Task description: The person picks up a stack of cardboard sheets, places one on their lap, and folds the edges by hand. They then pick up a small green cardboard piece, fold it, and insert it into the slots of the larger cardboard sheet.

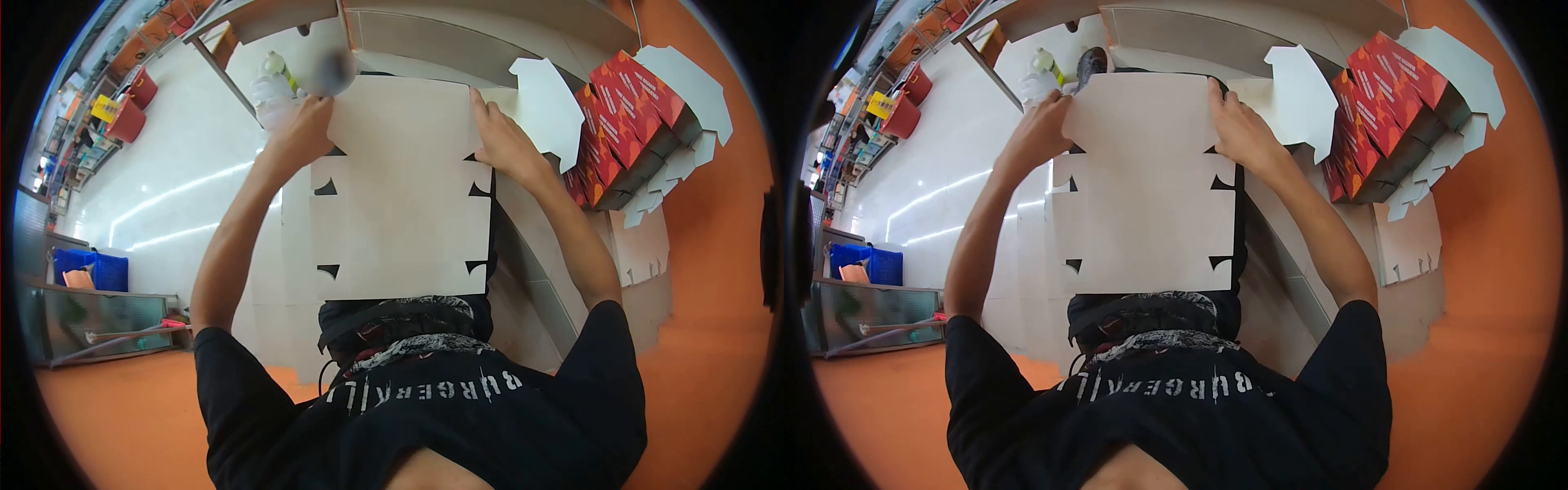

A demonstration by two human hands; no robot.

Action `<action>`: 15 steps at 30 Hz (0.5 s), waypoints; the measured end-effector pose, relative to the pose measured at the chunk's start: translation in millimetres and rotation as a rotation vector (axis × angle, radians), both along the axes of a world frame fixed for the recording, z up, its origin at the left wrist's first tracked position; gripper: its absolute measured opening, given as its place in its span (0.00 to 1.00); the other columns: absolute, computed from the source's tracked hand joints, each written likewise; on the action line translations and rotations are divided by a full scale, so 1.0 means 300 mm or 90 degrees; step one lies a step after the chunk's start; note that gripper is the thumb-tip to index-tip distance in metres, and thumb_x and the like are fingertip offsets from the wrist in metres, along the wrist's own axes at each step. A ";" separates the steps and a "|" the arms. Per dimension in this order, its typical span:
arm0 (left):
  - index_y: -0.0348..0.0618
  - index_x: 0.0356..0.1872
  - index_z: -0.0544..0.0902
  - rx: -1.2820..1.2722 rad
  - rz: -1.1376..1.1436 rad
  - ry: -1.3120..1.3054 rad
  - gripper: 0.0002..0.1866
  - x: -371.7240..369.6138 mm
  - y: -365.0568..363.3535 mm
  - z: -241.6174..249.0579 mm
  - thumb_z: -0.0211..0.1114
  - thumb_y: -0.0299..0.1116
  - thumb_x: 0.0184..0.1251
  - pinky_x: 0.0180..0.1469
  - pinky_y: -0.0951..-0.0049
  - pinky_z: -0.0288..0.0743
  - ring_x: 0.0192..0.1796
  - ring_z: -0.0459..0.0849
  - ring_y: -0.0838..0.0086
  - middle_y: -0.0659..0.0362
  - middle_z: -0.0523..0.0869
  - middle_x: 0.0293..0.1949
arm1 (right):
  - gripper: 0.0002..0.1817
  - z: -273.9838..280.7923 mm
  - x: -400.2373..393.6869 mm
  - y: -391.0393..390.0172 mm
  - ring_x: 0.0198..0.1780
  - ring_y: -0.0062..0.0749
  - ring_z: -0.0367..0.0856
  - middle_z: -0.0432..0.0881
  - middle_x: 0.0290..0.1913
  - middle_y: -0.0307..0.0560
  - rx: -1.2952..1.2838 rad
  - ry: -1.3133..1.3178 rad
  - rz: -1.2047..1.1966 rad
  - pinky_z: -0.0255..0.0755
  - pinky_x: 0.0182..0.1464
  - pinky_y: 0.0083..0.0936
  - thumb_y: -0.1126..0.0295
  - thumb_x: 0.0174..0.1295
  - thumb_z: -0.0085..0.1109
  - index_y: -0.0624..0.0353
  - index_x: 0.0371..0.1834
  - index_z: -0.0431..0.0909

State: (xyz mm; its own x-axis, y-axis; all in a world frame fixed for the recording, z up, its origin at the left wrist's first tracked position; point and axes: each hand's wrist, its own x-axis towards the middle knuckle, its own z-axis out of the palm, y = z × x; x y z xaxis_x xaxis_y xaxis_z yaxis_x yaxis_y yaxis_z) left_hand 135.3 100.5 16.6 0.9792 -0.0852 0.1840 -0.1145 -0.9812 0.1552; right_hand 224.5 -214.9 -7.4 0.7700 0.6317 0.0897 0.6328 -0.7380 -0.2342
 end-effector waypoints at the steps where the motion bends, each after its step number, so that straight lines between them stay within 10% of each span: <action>1: 0.34 0.58 0.72 0.005 0.002 -0.006 0.32 -0.005 -0.007 0.014 0.69 0.24 0.46 0.55 0.61 0.76 0.53 0.79 0.47 0.44 0.80 0.47 | 0.56 -0.008 0.013 -0.005 0.53 0.60 0.76 0.70 0.54 0.67 0.013 -0.008 0.011 0.74 0.56 0.39 0.80 0.45 0.69 0.62 0.76 0.40; 4: 0.42 0.70 0.62 0.040 0.020 0.003 0.44 -0.034 -0.016 0.040 0.69 0.27 0.46 0.56 0.61 0.76 0.52 0.80 0.50 0.46 0.80 0.50 | 0.59 -0.023 0.017 -0.004 0.54 0.61 0.76 0.69 0.56 0.68 0.064 -0.013 0.019 0.74 0.57 0.39 0.79 0.44 0.71 0.61 0.76 0.37; 15: 0.31 0.63 0.65 0.116 -0.031 -0.040 0.37 0.028 0.017 -0.047 0.68 0.20 0.47 0.49 0.57 0.76 0.50 0.81 0.49 0.43 0.78 0.52 | 0.59 -0.018 0.043 0.008 0.56 0.59 0.76 0.69 0.60 0.70 0.032 0.006 0.044 0.74 0.57 0.39 0.77 0.44 0.71 0.61 0.76 0.37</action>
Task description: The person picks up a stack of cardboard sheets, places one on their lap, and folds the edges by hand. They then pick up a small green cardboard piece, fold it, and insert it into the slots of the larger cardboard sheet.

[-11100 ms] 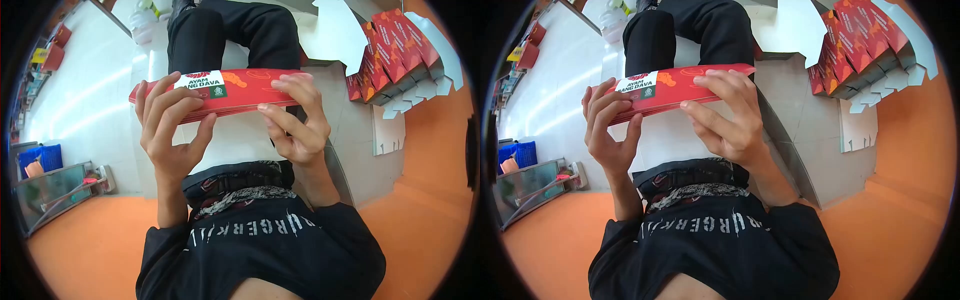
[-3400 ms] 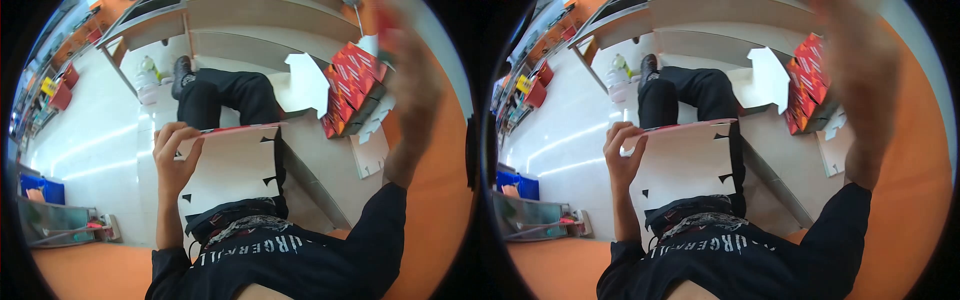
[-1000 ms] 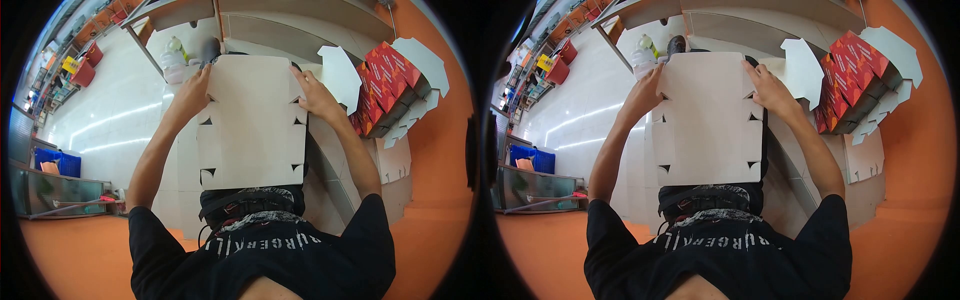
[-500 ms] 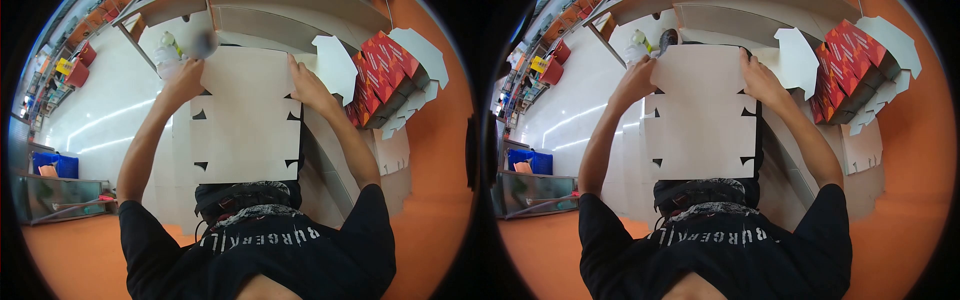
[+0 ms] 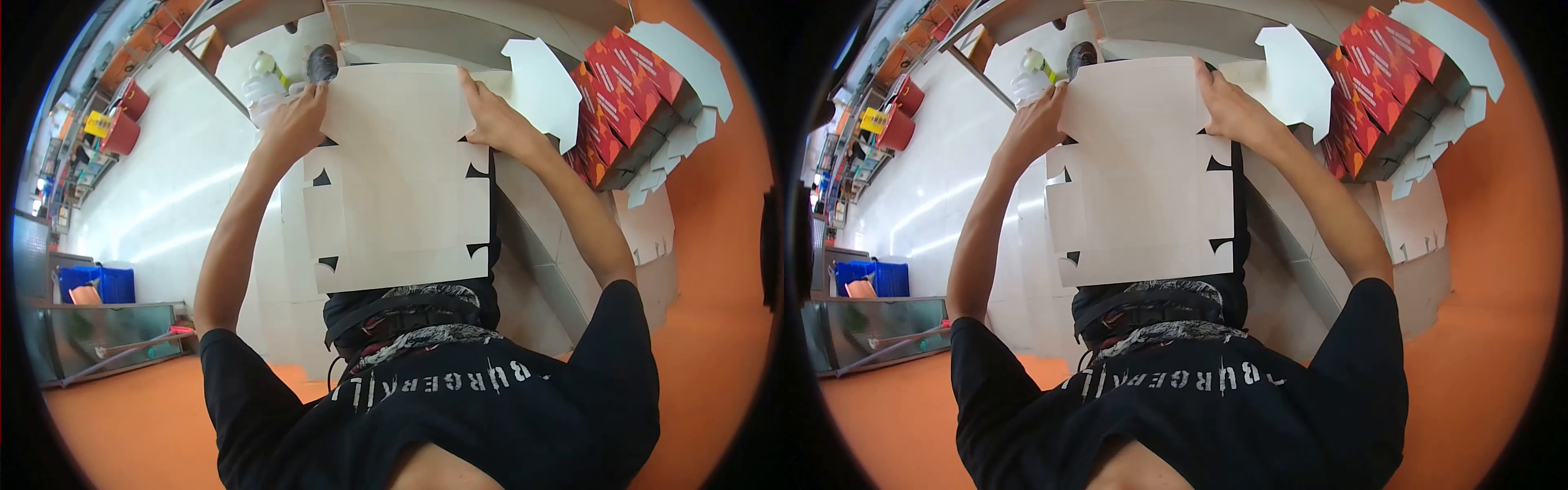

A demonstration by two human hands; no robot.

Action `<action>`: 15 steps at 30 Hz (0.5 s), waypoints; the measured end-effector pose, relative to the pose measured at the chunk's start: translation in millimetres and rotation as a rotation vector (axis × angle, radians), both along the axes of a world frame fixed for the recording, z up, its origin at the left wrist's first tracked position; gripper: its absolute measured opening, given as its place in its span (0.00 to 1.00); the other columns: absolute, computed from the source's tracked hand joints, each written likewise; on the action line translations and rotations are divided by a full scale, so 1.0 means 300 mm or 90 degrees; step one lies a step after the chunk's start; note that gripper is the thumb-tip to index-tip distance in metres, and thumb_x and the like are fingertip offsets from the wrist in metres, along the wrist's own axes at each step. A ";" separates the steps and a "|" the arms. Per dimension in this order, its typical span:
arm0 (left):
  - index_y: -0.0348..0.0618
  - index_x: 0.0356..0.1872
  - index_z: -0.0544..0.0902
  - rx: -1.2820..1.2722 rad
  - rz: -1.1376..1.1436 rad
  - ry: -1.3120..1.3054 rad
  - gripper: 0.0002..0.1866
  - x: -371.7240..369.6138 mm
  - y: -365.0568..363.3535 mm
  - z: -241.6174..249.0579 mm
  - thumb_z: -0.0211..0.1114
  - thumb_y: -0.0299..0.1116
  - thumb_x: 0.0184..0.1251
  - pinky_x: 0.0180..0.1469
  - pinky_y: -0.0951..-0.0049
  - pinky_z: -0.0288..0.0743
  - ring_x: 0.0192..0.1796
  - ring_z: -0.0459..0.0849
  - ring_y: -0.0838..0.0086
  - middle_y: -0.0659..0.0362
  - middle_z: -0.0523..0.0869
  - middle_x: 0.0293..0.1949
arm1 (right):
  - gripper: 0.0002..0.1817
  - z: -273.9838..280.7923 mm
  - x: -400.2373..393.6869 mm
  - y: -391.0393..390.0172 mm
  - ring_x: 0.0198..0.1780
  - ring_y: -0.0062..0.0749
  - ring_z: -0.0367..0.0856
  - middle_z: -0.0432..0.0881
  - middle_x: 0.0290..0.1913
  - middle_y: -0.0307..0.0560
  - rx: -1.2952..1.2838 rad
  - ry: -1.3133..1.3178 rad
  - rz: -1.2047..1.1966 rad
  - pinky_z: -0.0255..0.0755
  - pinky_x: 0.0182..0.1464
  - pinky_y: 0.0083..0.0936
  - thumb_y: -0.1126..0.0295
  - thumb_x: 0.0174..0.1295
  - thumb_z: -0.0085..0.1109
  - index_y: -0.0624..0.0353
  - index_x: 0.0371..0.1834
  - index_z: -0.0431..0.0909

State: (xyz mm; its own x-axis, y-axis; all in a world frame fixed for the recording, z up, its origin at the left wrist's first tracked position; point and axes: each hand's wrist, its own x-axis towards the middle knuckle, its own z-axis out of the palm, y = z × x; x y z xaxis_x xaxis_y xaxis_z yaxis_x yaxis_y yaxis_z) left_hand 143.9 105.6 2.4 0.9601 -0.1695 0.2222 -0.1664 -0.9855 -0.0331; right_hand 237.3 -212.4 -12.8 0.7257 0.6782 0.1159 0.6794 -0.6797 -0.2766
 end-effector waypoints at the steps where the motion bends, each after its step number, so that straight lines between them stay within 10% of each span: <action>1: 0.31 0.62 0.66 0.019 0.002 0.001 0.36 0.008 -0.007 -0.005 0.68 0.21 0.47 0.49 0.57 0.76 0.50 0.81 0.49 0.43 0.78 0.52 | 0.57 0.007 -0.010 -0.001 0.55 0.58 0.76 0.69 0.59 0.70 -0.026 -0.007 -0.012 0.74 0.56 0.39 0.76 0.44 0.71 0.63 0.75 0.40; 15: 0.38 0.61 0.70 0.003 0.008 0.013 0.36 0.041 0.023 0.017 0.72 0.26 0.45 0.46 0.55 0.78 0.47 0.83 0.50 0.47 0.82 0.48 | 0.31 0.044 0.042 0.014 0.43 0.61 0.82 0.80 0.34 0.69 -0.074 -0.004 -0.014 0.77 0.46 0.42 0.72 0.42 0.72 0.72 0.47 0.66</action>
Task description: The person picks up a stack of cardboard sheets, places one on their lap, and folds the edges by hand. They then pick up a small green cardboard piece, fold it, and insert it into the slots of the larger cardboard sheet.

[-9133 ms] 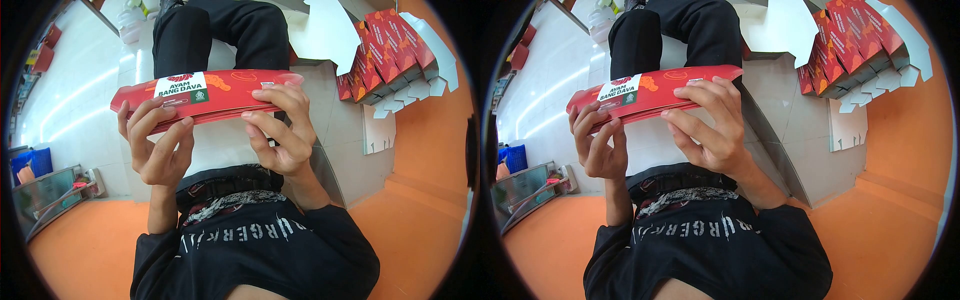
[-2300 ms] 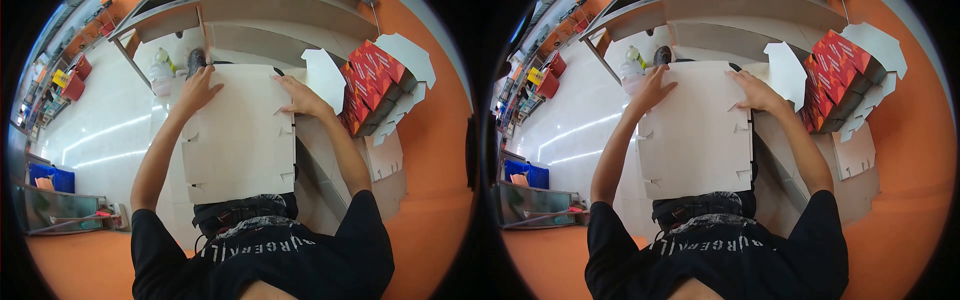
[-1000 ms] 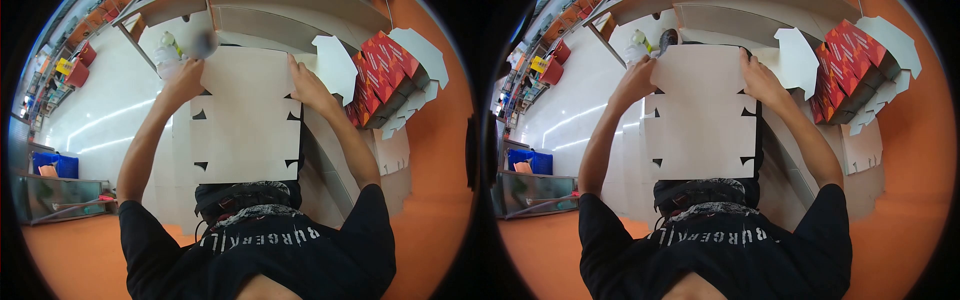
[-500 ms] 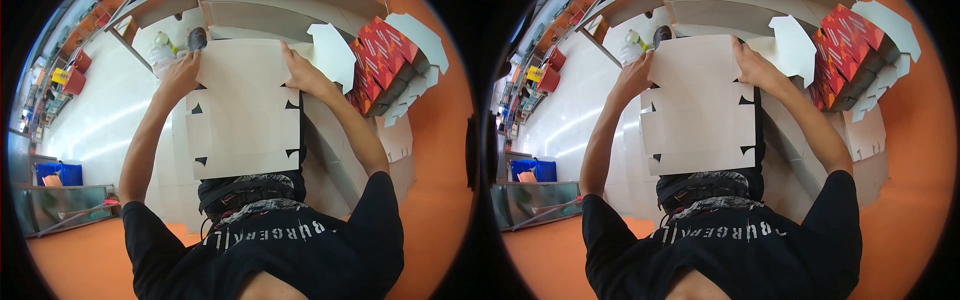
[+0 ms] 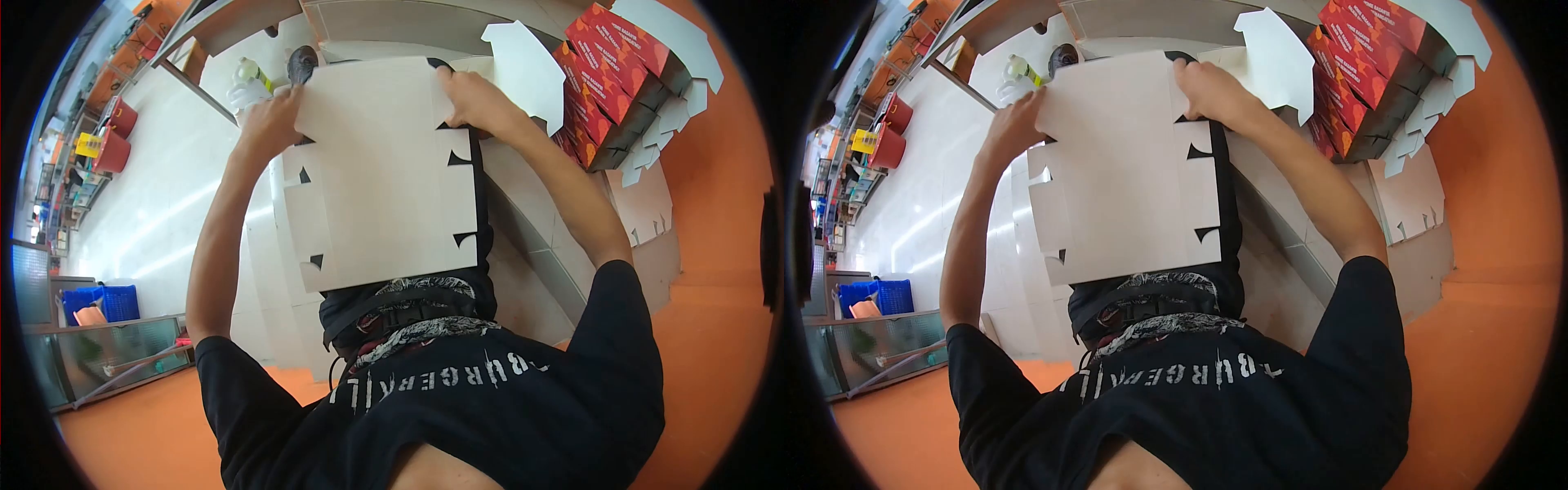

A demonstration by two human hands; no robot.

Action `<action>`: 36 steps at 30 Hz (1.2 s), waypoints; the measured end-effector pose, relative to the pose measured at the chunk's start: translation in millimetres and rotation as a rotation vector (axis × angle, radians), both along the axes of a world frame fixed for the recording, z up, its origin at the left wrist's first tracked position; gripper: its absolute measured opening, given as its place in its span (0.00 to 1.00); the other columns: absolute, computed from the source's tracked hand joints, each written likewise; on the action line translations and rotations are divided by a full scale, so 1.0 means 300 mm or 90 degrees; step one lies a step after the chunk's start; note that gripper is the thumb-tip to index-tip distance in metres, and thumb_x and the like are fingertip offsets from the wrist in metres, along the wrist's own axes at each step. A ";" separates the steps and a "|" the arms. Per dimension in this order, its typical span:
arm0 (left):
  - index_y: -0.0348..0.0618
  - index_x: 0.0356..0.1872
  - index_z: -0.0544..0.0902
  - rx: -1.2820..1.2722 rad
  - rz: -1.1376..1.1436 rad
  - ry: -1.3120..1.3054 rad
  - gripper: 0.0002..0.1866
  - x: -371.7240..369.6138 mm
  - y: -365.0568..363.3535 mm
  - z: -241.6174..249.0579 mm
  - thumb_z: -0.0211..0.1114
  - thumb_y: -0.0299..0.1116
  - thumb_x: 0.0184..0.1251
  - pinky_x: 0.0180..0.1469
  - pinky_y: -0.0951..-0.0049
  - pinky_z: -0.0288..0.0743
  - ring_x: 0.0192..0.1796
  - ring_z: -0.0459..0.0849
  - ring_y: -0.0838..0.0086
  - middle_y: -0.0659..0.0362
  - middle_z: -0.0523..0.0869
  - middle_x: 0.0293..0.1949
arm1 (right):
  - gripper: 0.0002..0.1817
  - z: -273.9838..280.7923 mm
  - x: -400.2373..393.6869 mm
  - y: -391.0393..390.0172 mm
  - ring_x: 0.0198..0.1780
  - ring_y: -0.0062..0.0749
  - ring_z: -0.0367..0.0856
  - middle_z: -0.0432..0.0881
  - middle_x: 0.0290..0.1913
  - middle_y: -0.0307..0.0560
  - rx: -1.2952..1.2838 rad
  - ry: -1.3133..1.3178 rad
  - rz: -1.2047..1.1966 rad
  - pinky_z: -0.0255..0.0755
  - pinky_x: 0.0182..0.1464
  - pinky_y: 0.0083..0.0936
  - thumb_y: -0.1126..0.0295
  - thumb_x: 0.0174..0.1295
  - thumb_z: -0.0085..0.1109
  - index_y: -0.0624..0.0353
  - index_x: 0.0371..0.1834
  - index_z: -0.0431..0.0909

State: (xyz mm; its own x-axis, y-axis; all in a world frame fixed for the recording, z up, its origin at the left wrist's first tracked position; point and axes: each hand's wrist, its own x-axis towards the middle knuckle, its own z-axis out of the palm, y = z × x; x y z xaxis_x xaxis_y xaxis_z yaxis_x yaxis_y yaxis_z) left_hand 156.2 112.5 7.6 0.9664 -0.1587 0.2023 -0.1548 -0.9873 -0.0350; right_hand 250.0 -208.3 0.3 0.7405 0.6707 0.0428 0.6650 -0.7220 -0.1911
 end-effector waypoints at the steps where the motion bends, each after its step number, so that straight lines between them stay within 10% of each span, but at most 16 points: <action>1: 0.38 0.61 0.70 0.009 -0.020 0.003 0.37 0.011 0.012 -0.035 0.72 0.26 0.45 0.47 0.55 0.77 0.48 0.83 0.50 0.47 0.82 0.48 | 0.31 -0.025 0.006 -0.005 0.44 0.61 0.82 0.80 0.35 0.70 -0.023 -0.005 0.016 0.77 0.46 0.42 0.72 0.42 0.72 0.73 0.48 0.66; 8: 0.37 0.66 0.67 0.003 0.023 0.066 0.41 -0.027 -0.018 -0.012 0.72 0.25 0.44 0.51 0.58 0.77 0.51 0.82 0.49 0.43 0.81 0.51 | 0.39 -0.012 -0.035 -0.050 0.51 0.57 0.80 0.80 0.49 0.66 -0.031 -0.045 0.001 0.75 0.52 0.36 0.68 0.47 0.72 0.70 0.62 0.64; 14: 0.37 0.70 0.62 -0.183 -0.155 -0.098 0.42 -0.105 0.034 -0.039 0.72 0.31 0.53 0.54 0.59 0.75 0.55 0.79 0.48 0.42 0.77 0.58 | 0.30 -0.035 -0.268 -0.236 0.45 0.46 0.82 0.80 0.44 0.58 0.290 -0.049 -0.016 0.75 0.49 0.36 0.61 0.56 0.68 0.59 0.61 0.71; 21: 0.25 0.65 0.65 -0.503 0.391 0.124 0.35 -0.565 -0.109 -0.153 0.64 0.43 0.68 0.49 0.60 0.77 0.48 0.85 0.55 0.36 0.82 0.49 | 0.26 -0.318 -0.557 -0.298 0.39 0.36 0.83 0.82 0.44 0.56 0.402 0.404 -0.387 0.75 0.40 0.32 0.61 0.65 0.60 0.68 0.61 0.71; 26: 0.24 0.60 0.70 -0.638 0.337 0.072 0.29 -0.646 -0.283 -0.171 0.66 0.36 0.66 0.39 0.62 0.78 0.37 0.87 0.55 0.39 0.86 0.37 | 0.18 -0.252 -0.520 -0.160 0.47 0.58 0.79 0.81 0.43 0.61 0.278 0.180 -0.321 0.72 0.51 0.44 0.65 0.66 0.55 0.70 0.52 0.74; 36: 0.36 0.64 0.69 -0.284 0.360 0.083 0.37 -0.636 -0.239 -0.159 0.75 0.35 0.54 0.46 0.59 0.78 0.48 0.85 0.54 0.46 0.82 0.52 | 0.35 -0.215 -0.492 -0.221 0.57 0.56 0.74 0.72 0.60 0.60 0.217 0.161 -0.191 0.71 0.58 0.41 0.67 0.56 0.66 0.64 0.66 0.62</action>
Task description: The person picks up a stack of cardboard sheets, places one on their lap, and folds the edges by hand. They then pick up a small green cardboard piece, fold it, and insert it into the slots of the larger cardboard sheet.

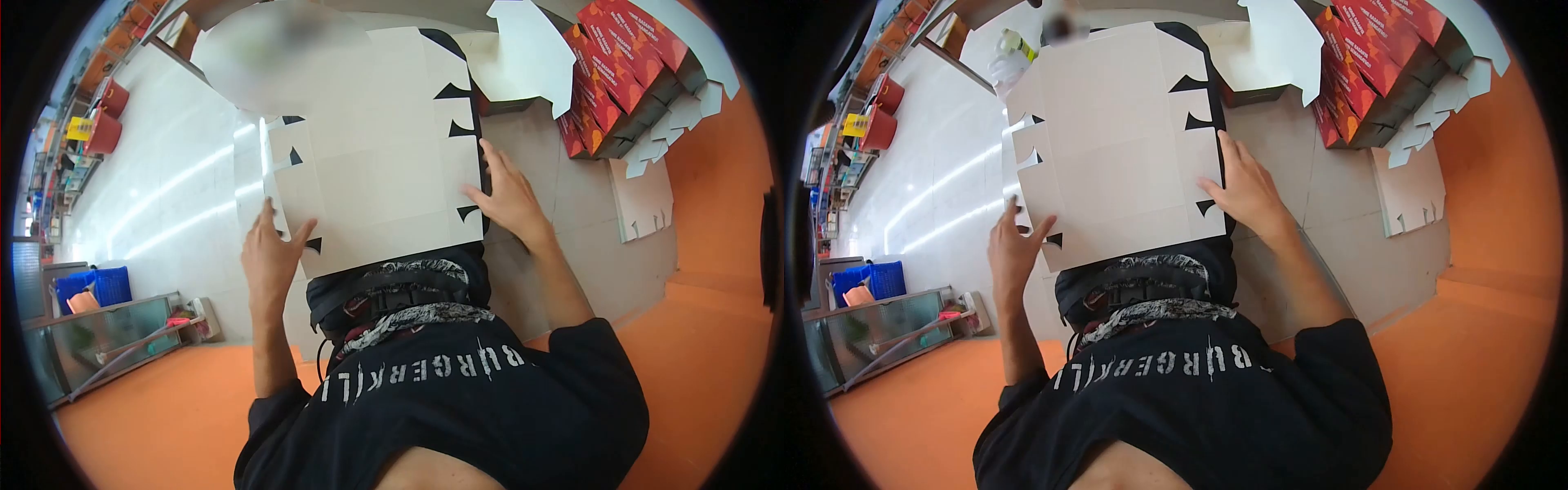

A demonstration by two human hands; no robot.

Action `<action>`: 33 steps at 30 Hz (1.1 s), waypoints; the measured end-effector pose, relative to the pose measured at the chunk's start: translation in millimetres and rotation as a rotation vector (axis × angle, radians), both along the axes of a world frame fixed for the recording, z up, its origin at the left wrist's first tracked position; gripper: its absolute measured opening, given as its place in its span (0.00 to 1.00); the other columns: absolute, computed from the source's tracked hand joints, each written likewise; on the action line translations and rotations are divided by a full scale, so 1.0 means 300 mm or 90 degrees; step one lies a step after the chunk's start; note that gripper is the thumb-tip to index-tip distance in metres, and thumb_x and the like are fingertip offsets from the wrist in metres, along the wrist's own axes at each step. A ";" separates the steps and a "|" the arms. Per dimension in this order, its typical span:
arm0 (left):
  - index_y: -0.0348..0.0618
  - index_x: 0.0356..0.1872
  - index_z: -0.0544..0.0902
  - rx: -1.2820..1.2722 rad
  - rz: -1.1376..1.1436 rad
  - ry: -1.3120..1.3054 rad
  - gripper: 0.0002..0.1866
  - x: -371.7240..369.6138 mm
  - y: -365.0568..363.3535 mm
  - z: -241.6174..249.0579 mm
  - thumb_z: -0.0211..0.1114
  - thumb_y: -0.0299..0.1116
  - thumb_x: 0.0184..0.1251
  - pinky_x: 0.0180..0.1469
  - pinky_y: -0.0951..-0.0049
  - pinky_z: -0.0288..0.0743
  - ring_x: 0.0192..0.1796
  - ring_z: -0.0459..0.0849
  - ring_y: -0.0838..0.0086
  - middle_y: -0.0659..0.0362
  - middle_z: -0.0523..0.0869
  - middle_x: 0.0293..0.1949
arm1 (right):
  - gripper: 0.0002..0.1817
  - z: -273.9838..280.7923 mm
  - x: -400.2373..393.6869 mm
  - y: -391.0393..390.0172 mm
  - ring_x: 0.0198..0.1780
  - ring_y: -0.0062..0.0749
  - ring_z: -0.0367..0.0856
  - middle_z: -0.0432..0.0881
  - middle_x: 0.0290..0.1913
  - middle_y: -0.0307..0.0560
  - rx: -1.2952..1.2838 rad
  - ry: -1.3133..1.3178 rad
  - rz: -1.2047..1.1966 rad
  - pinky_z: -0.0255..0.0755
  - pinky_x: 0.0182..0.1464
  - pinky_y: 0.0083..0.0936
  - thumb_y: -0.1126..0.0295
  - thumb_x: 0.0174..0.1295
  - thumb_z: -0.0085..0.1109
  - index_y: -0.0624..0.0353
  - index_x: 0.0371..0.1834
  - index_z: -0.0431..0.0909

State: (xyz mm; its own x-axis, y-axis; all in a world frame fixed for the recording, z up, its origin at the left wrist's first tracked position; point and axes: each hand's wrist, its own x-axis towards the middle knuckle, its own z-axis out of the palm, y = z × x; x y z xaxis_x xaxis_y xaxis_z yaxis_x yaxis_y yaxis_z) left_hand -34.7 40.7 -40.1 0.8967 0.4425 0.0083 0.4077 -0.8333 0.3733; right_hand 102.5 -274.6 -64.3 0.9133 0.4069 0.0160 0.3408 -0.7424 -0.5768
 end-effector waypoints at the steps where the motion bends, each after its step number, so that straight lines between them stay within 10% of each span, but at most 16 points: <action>1: 0.42 0.68 0.67 0.017 0.003 0.009 0.41 -0.007 -0.010 0.056 0.76 0.35 0.51 0.49 0.58 0.77 0.51 0.83 0.55 0.48 0.80 0.57 | 0.39 0.019 -0.005 -0.029 0.59 0.54 0.72 0.70 0.62 0.58 -0.017 -0.019 0.044 0.70 0.60 0.40 0.67 0.53 0.69 0.61 0.68 0.61; 6: 0.59 0.74 0.59 0.199 -0.248 0.058 0.56 0.006 0.002 0.133 0.81 0.35 0.38 0.66 0.54 0.65 0.69 0.67 0.56 0.55 0.57 0.75 | 0.52 0.057 0.021 -0.055 0.68 0.52 0.62 0.54 0.74 0.53 -0.140 -0.175 0.264 0.60 0.69 0.43 0.62 0.44 0.76 0.50 0.74 0.56; 19: 0.55 0.75 0.54 0.233 -0.359 0.115 0.60 0.081 0.015 0.068 0.80 0.31 0.35 0.61 0.56 0.69 0.60 0.75 0.54 0.44 0.62 0.69 | 0.58 0.029 0.039 0.009 0.67 0.61 0.61 0.54 0.73 0.60 -0.223 -0.192 0.316 0.59 0.67 0.52 0.62 0.41 0.78 0.45 0.77 0.51; 33: 0.48 0.59 0.71 0.228 -0.351 0.078 0.43 0.139 0.057 0.097 0.80 0.32 0.33 0.56 0.57 0.72 0.55 0.79 0.55 0.48 0.65 0.70 | 0.55 0.092 0.081 0.057 0.69 0.56 0.59 0.62 0.66 0.58 -0.190 -0.162 0.278 0.59 0.68 0.48 0.64 0.35 0.79 0.47 0.72 0.58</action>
State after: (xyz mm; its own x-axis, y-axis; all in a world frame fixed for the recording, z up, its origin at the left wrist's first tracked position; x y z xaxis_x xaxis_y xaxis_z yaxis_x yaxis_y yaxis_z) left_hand 6.9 57.7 -11.0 0.9947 -0.0916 -0.0460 -0.0911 -0.9958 0.0129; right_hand 126.9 -257.3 -36.6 0.6426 0.7652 0.0398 0.7521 -0.6199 -0.2239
